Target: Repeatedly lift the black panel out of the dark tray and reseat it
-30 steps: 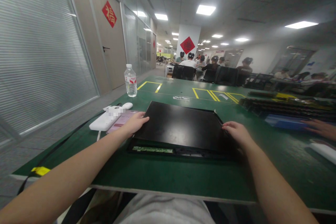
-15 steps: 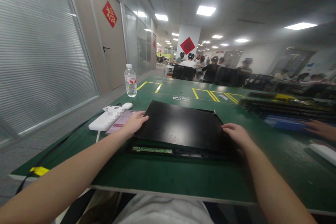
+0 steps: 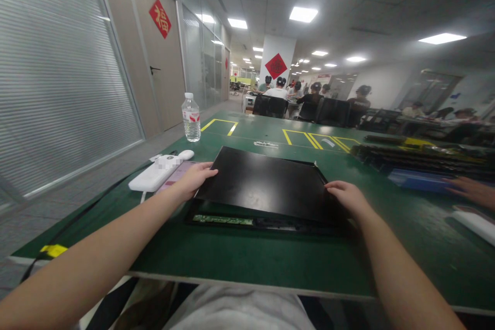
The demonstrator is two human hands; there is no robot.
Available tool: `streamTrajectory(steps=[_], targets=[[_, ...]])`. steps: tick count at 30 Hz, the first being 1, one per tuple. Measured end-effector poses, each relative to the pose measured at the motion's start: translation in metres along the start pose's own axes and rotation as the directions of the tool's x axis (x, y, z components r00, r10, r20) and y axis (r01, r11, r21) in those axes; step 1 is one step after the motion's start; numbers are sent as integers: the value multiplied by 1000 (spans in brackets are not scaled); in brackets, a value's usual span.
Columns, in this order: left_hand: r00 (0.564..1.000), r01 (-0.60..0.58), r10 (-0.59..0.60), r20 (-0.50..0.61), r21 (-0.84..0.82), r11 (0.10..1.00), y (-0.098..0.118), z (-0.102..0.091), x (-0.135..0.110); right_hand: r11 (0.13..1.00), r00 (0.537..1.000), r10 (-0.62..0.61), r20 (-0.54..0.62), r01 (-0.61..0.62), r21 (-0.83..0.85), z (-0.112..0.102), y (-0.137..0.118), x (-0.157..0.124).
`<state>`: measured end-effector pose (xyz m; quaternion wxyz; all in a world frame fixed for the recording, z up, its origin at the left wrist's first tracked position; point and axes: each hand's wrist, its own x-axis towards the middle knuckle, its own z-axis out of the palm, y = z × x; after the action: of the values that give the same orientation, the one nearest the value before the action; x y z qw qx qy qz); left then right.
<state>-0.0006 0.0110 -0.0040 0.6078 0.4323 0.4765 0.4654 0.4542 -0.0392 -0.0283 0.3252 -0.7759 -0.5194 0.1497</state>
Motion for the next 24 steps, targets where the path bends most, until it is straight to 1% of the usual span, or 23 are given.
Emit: streamTrajectory(steps=[4,9,13,17,24], targets=[[1000,6,-4,26,-95,995,5,-1,-1,1000,1000,-24,-4,24,2,0,0,0],[995,-51,61,73,-124,991,7,-2,-3,1000,1000,-15,8,15,-15,0,-1,-2],[995,-61,70,74,-126,990,7,0,-7,999,999,-44,-3,44,-24,0,-2,-2],[993,-62,76,86,-155,986,8,4,-8,999,999,-32,4,32,-22,-1,-4,-3],[994,-74,90,67,-204,976,7,7,-8,999,999,-29,18,29,-22,-2,-6,-5]])
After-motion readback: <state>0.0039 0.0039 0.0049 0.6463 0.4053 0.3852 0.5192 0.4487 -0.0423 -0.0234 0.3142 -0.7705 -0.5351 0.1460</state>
